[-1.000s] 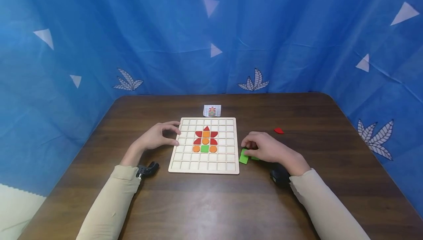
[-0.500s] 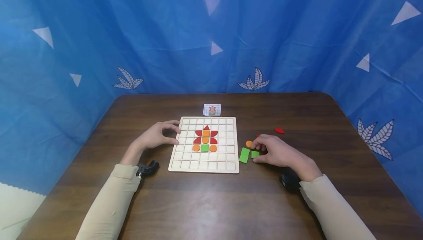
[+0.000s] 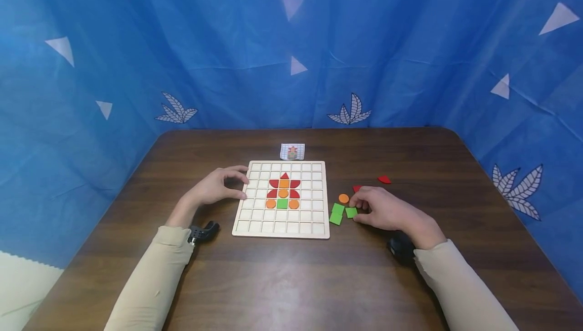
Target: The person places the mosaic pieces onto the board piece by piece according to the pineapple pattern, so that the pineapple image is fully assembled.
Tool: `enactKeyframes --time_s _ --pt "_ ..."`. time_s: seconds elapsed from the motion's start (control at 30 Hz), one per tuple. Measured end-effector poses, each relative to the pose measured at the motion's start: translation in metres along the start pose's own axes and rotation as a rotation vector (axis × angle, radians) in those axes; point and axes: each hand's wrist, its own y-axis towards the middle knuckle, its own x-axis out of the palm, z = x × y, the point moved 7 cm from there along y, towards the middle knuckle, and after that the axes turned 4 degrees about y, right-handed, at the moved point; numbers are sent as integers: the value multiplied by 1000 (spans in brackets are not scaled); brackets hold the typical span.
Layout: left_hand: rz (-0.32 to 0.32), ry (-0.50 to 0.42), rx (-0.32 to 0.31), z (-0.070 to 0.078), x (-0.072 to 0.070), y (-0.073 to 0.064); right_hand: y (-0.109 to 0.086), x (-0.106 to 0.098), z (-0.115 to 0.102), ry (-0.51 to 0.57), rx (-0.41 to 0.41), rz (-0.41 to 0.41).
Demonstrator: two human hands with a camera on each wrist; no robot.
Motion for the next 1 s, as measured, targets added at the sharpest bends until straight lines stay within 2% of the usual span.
enactKeyframes --time_s 0.2,0.37,0.5,0.67,0.8,1.0 --pt "2 -8 2 1 -1 0 0 2 -5 -46 -1 -13" --pt "2 0 8 1 0 0 1 2 -6 -42 -5 -17" --pt "2 3 22 1 -1 0 1 0 -5 -37 -12 6" --pt "0 -7 8 2 0 0 4 -6 -9 -21 -54 43" --pt "3 -3 16 0 0 0 12 -6 -17 27 -77 45" --pt "3 -3 15 -1 1 0 38 -7 -42 78 -103 38"
